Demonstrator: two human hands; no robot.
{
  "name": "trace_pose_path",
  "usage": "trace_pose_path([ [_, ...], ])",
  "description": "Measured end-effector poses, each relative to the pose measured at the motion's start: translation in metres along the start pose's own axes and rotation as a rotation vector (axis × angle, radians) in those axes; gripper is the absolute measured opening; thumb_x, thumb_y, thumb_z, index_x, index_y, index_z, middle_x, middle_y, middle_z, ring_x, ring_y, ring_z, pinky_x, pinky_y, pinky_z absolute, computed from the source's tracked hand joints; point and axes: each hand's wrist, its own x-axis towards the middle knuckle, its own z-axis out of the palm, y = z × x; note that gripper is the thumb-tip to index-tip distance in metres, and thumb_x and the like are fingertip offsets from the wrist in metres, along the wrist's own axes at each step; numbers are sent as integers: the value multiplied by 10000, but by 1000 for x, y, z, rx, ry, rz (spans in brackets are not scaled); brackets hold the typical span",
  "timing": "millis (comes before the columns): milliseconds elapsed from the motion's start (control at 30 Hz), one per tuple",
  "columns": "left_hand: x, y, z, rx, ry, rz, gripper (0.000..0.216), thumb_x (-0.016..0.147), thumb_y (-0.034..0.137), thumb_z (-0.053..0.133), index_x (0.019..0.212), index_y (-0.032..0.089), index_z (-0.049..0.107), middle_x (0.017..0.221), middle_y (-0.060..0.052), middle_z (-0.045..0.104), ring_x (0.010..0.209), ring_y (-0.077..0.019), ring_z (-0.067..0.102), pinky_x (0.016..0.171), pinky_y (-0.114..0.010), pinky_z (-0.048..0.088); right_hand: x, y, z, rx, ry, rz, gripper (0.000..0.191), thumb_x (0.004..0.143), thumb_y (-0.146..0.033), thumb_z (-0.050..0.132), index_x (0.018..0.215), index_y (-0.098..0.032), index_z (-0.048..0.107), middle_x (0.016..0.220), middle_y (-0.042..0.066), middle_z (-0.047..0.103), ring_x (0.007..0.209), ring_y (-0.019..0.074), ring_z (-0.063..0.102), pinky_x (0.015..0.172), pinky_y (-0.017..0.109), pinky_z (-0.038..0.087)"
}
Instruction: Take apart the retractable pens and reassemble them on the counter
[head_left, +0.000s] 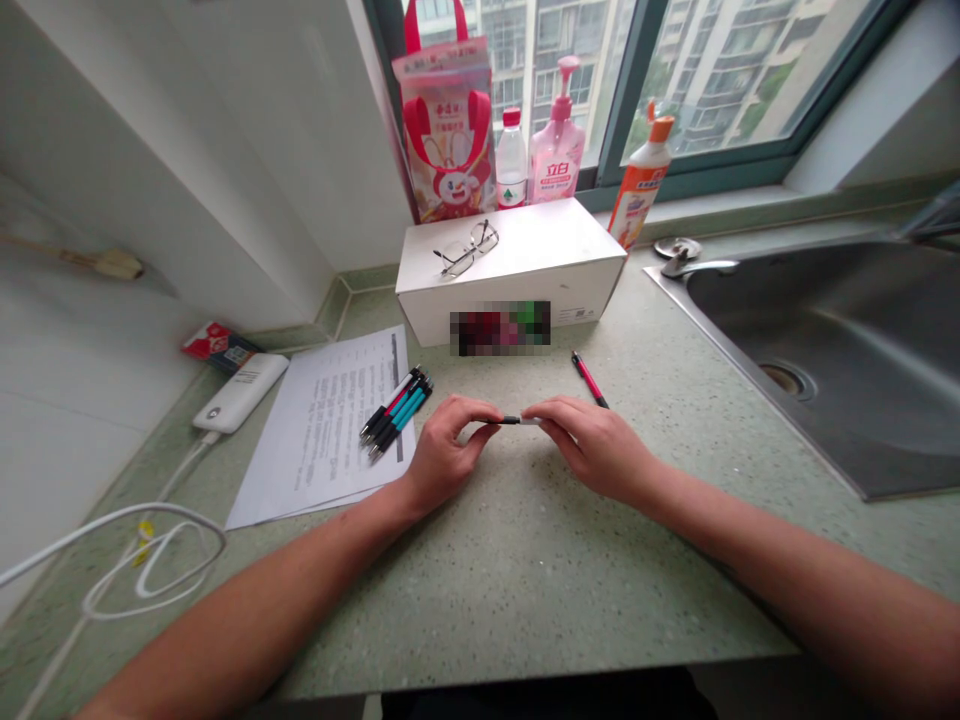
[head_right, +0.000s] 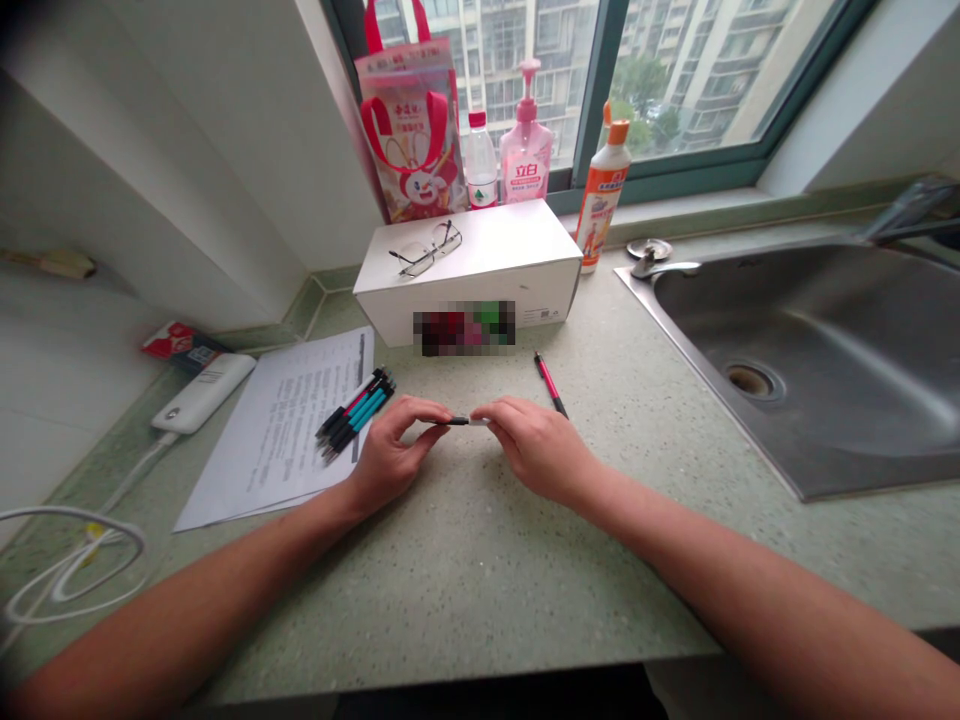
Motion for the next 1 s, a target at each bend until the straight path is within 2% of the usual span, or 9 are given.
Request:
trace_pose_path([
  [200, 2, 2, 0, -3, -18, 60, 86, 920, 123, 647, 926, 201, 684, 943, -56, 758, 894, -197, 684, 836, -384, 547, 0, -2, 2, 52, -49, 42, 211, 987, -186, 480, 1137, -191, 628, 1036, 85, 714, 943, 204, 676, 813, 358, 537],
  [400, 2, 4, 0, 22, -19, 116, 82, 926, 128, 644, 936, 199, 685, 942, -57, 759, 868, -187, 687, 819, -372, 551, -2, 2, 5, 36, -23, 179, 126, 967, -275, 560, 1018, -186, 633, 941, 67, 709, 764, 174, 673, 684, 309, 514],
  [667, 1, 1, -1, 8, -40, 108, 92, 933, 134, 639, 942, 201, 702, 941, -63, 748, 876, -182, 684, 806, -347, 562, 0, -1, 3, -19, -90, 113, 242, 1031, -316, 456, 1035, -174, 651, 953, 88, 729, 871, 205, 687, 757, 332, 516],
  [833, 1, 1, -1, 25, -36, 131, 98, 935, 133, 639, 950, 204, 706, 935, -59, 754, 852, -178, 684, 789, -345, 563, -1, 0, 3, 29, -151, 162, 227, 1028, -288, 441, 1045, -192, 645, 894, 57, 736, 797, 185, 680, 719, 320, 510],
  [1000, 1, 3, -1, 26, -13, 122, 97, 934, 137, 637, 942, 204, 706, 920, -58, 751, 863, -181, 681, 786, -346, 566, -1, -2, 4, 80, -124, 216, 173, 959, -287, 574, 1098, -191, 614, 1004, 77, 726, 863, 193, 686, 745, 321, 519],
])
